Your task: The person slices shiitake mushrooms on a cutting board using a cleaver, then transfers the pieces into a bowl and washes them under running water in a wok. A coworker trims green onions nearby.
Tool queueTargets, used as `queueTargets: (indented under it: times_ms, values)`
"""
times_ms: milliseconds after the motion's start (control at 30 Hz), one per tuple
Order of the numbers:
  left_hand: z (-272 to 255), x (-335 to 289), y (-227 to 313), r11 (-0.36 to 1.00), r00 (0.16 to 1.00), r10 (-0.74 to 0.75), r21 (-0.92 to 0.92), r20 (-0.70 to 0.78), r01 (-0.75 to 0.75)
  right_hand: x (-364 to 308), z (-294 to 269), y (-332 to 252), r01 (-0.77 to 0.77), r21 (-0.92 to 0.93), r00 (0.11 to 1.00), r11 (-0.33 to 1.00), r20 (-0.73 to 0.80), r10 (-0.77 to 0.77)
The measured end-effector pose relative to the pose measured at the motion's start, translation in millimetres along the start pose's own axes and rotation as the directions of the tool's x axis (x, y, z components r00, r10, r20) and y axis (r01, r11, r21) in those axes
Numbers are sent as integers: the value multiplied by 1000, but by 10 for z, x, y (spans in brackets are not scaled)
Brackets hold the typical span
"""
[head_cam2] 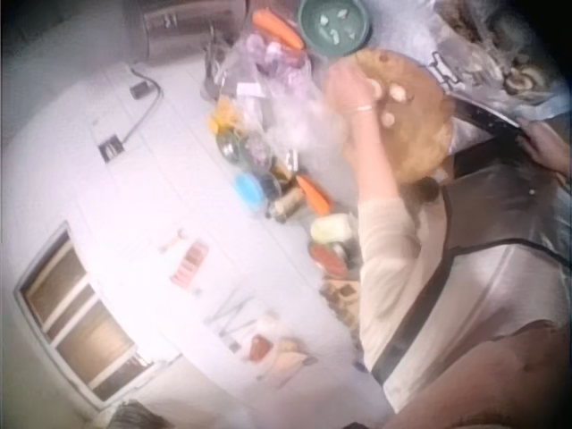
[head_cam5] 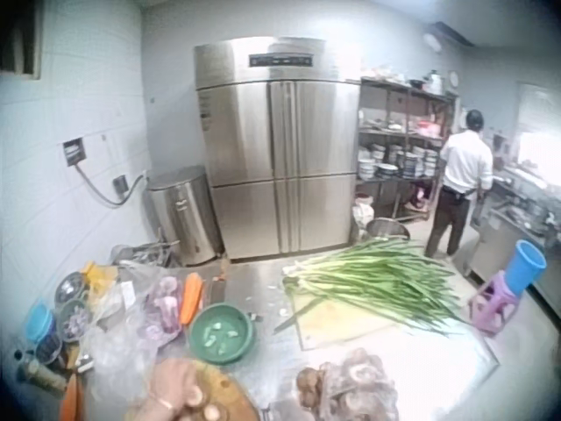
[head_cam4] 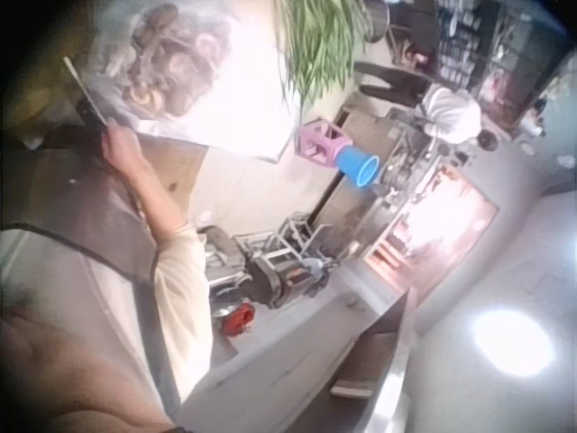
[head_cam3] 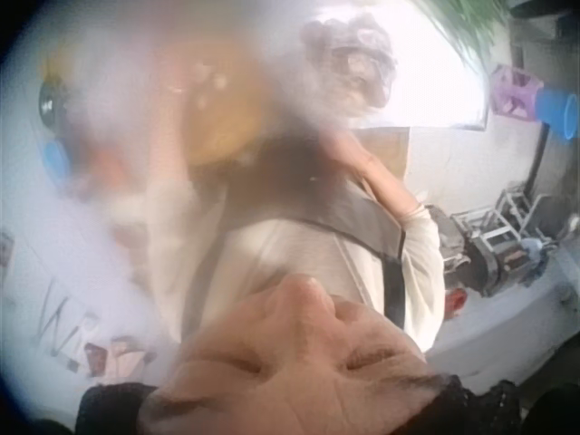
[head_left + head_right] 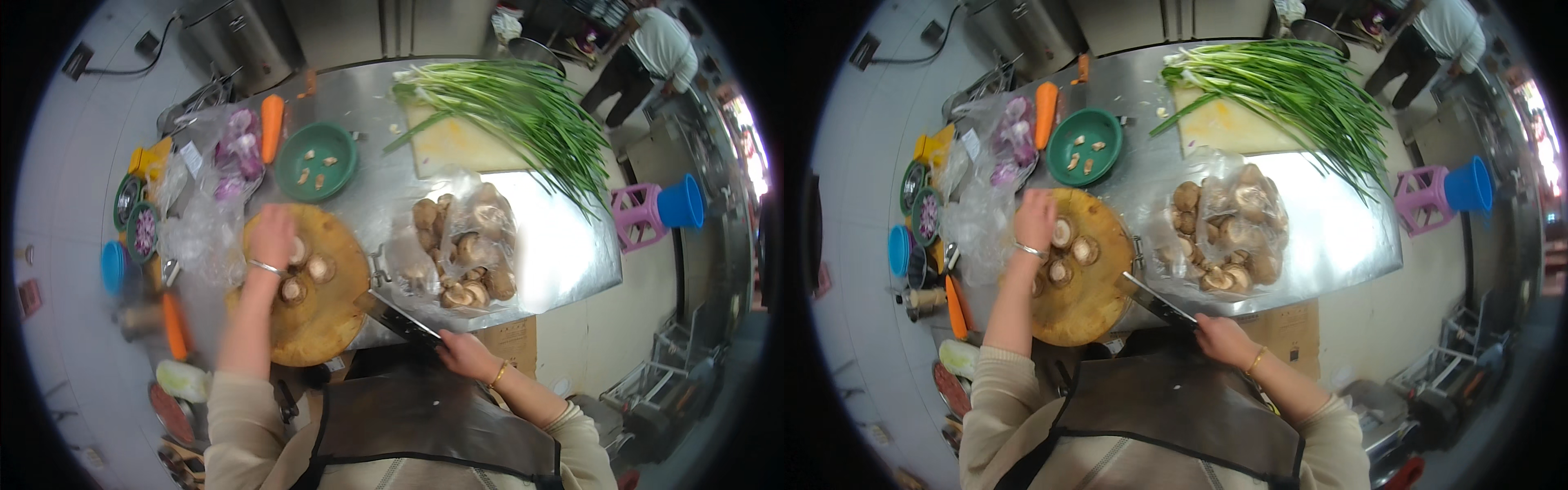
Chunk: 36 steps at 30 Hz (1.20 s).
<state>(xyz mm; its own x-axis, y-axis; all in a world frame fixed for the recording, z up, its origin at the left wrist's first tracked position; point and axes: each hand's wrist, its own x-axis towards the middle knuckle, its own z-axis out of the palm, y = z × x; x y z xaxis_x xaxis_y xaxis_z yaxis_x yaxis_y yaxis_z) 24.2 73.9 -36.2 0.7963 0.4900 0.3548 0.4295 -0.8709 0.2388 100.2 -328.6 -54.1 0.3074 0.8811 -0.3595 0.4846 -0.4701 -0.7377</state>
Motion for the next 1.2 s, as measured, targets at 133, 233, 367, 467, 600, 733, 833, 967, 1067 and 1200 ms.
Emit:
queueTargets:
  times_ms: [133,233,367,467,600,733,833,967,1067,1200]
  values:
    - [358,318,1380,871,851,474,-261,226,-416,106,48,52,79,-86,996,993,-25,-82]
    - [882,627,2052,873,616,386,-57,687,-484,151,42,66,92,-104,995,990,-12,-94]
    - [1226,781,2210,931,596,156,85,788,-355,157,22,75,81,-88,997,993,7,-81]
    - [1041,789,2093,952,524,161,8,836,-305,146,40,85,58,-73,998,996,-4,-59]
    - [383,553,1797,900,801,299,-433,518,-57,158,90,137,50,-50,998,997,-27,-52]
    - [-155,-221,1086,380,906,53,-847,421,371,185,108,219,72,-31,997,997,-19,-72]
    - [-247,-1104,609,415,885,-227,-782,407,466,227,95,215,54,10,999,998,2,-54]
    - [-32,-1989,323,451,818,-389,-686,424,571,228,48,83,37,150,999,988,30,-42]
    - [-14,-2264,247,732,833,-422,-407,358,546,265,50,-58,45,249,998,967,39,-56]
    - [-143,-2299,313,810,879,-423,-344,218,475,398,144,-203,-13,285,989,958,143,-29]
